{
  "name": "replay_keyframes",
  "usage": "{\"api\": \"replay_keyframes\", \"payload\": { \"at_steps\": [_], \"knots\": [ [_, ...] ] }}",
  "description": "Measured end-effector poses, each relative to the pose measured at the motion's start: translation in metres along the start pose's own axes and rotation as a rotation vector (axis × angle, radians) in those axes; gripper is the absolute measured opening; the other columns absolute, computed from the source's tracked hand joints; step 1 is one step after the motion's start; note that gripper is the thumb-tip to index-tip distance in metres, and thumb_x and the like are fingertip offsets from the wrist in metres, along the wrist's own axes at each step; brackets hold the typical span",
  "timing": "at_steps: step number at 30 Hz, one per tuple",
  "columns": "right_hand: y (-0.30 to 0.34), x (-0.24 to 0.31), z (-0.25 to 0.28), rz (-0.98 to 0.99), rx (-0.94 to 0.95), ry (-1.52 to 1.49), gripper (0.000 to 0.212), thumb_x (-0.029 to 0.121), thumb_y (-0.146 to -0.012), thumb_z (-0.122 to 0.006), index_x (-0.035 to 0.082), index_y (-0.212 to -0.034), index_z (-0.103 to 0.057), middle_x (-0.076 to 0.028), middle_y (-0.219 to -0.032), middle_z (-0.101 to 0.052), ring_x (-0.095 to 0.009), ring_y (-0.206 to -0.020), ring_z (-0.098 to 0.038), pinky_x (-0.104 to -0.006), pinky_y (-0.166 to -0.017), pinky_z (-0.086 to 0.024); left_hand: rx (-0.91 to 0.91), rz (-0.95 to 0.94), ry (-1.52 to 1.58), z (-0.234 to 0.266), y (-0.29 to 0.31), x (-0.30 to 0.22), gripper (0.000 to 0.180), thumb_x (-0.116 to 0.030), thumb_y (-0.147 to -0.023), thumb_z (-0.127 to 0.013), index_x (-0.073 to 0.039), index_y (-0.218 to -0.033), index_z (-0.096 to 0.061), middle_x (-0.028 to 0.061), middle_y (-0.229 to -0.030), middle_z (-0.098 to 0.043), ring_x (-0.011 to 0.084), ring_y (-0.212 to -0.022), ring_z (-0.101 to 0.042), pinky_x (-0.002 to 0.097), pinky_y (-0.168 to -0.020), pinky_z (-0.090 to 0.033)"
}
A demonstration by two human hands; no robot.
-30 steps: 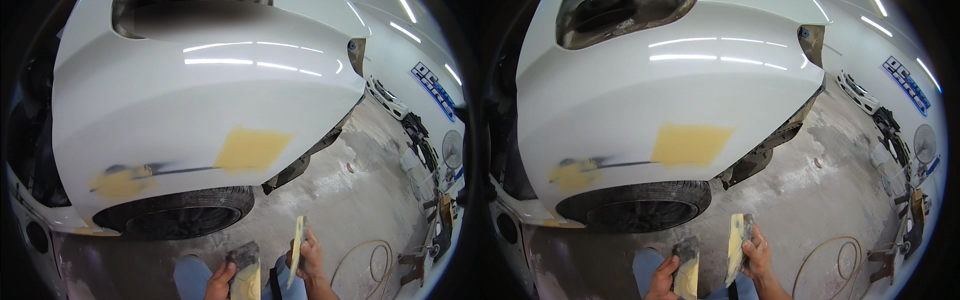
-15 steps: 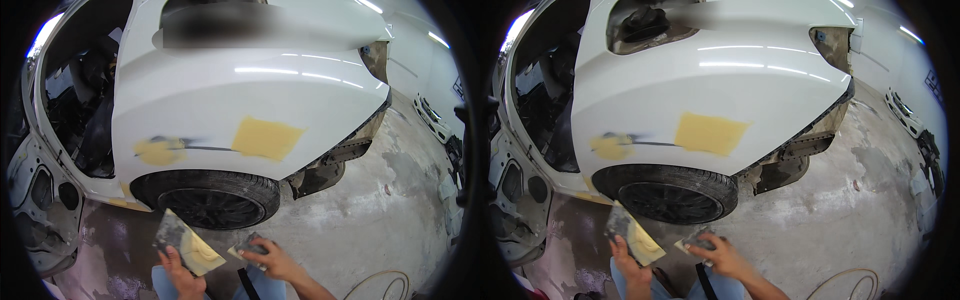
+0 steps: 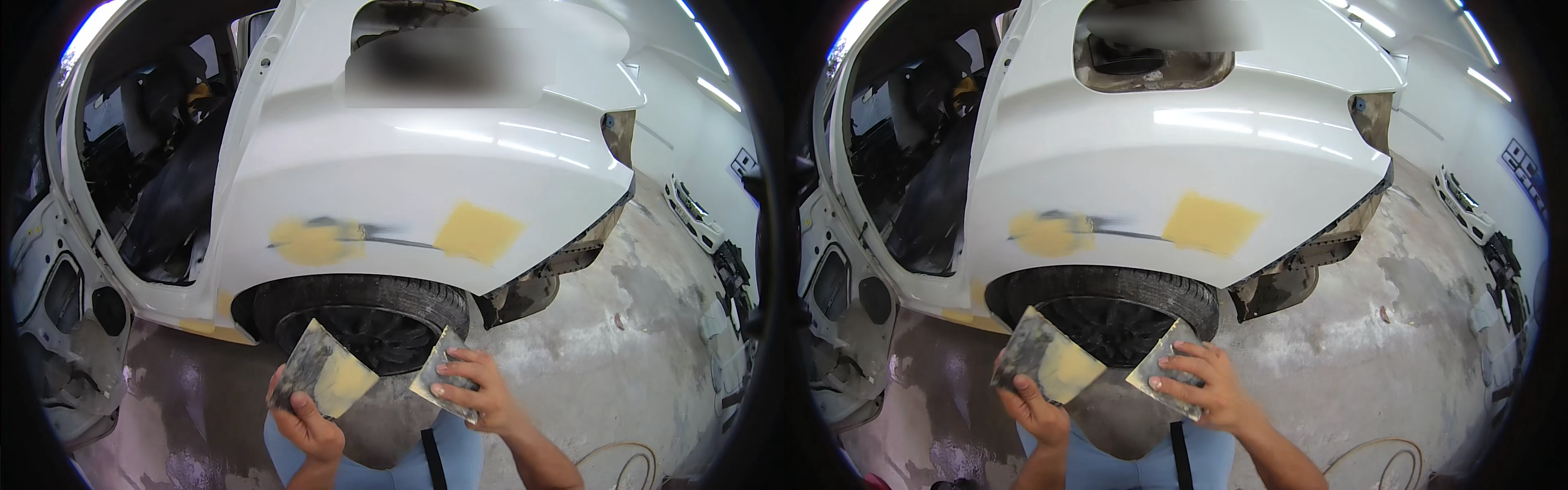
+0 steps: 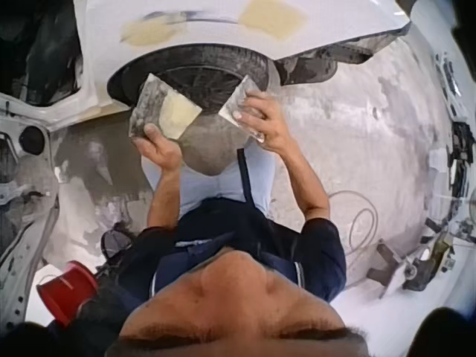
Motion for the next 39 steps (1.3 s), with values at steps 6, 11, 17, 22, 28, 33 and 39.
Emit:
{"api": "replay_keyframes", "payload": {
  "at_steps": [6, 11, 17, 22, 28, 33, 39],
  "knots": [
    [0.004, 0.008, -0.074, -0.198, 0.135, -0.353, 0.055, 0.007, -0.080, -0.079, 0.024, -0.132, -0.076, -0.010, -0.136, -0.063, -0.043, -0.143, -0.049, -0.0542, -0.111, -0.043, -0.145, 0.892, 0.358, 0.006, 0.018, 0.069, 0.036, -0.027, -0.114, -0.053, -0.013, -0.147, -0.053, 0.0056, -0.134, -0.066, 0.0228, -0.123, -0.065, 0.0424, -0.106, -0.054],
    [0.024, -0.034, -0.044, -0.380, 0.124, 0.240, 0.066, -0.006, -0.072, -0.076, 0.023, -0.132, -0.076, -0.012, -0.133, -0.064, -0.037, -0.126, -0.061, -0.0458, -0.105, -0.049, 0.030, 0.561, 0.493, 0.029, -0.050, 0.046, 0.037, -0.026, -0.114, -0.053, -0.010, -0.147, -0.051, 0.0066, -0.137, -0.064, 0.0234, -0.123, -0.065, 0.0416, -0.107, -0.054],
    [-0.028, 0.020, -0.017, -0.462, -0.218, 0.303, 0.068, 0.045, -0.075, -0.085, 0.012, -0.134, -0.073, -0.016, -0.129, -0.063, -0.036, -0.120, -0.058, -0.0475, -0.104, -0.047, -0.064, 0.315, 0.294, 0.059, -0.093, 0.042, 0.041, -0.029, -0.116, -0.049, -0.002, -0.146, -0.047, 0.0126, -0.140, -0.061, 0.0207, -0.125, -0.063, 0.0374, -0.108, -0.051],
    [-0.088, 0.073, -0.093, -0.188, 0.228, 0.553, 0.071, 0.059, -0.071, -0.086, 0.024, -0.132, -0.075, -0.007, -0.128, -0.065, -0.030, -0.118, -0.057, -0.0480, -0.096, -0.045, 0.017, 0.134, 0.146, 0.069, -0.088, 0.034, 0.042, -0.025, -0.117, -0.044, 0.006, -0.144, -0.046, 0.0160, -0.137, -0.062, 0.0208, -0.122, -0.063, 0.0349, -0.106, -0.051],
    [-0.071, 0.059, -0.159, -0.119, 0.433, 0.473, 0.059, 0.057, -0.076, -0.083, 0.030, -0.128, -0.076, 0.005, -0.129, -0.067, -0.027, -0.117, -0.058, -0.0420, -0.085, -0.040, 0.148, -0.107, -0.032, 0.072, -0.089, 0.008, 0.045, -0.024, -0.116, -0.042, 0.010, -0.144, -0.045, 0.0194, -0.138, -0.059, 0.0235, -0.122, -0.062, 0.0371, -0.106, -0.050],
    [-0.055, -0.004, -0.128, -0.592, 0.006, -0.290, 0.086, 0.075, -0.087, -0.064, 0.009, -0.142, -0.067, -0.013, -0.138, -0.066, -0.033, -0.127, -0.062, -0.0459, -0.094, -0.053, -0.303, -0.080, 0.327, 0.143, -0.128, 0.020, 0.062, -0.036, -0.113, -0.052, 0.002, -0.158, -0.034, 0.0186, -0.156, -0.047, 0.0306, -0.140, -0.053, 0.0459, -0.117, -0.046],
    [-0.135, 0.023, -0.094, -0.400, -0.387, 0.030, 0.067, 0.045, -0.097, -0.059, -0.004, -0.143, -0.061, -0.021, -0.144, -0.061, -0.034, -0.130, -0.058, -0.0444, -0.107, -0.048, -0.343, 0.317, 0.237, 0.211, -0.095, 0.142, 0.070, -0.042, -0.109, -0.059, -0.003, -0.161, -0.033, 0.0179, -0.156, -0.047, 0.0331, -0.140, -0.052, 0.0448, -0.115, -0.048]
  ]
}}
Point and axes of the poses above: each hand's wrist, its own y-axis away from the middle knuckle, its own z-axis out of the back of the hand, x = y × z, the point moved 7 cm from there along -y, towards the middle knuckle
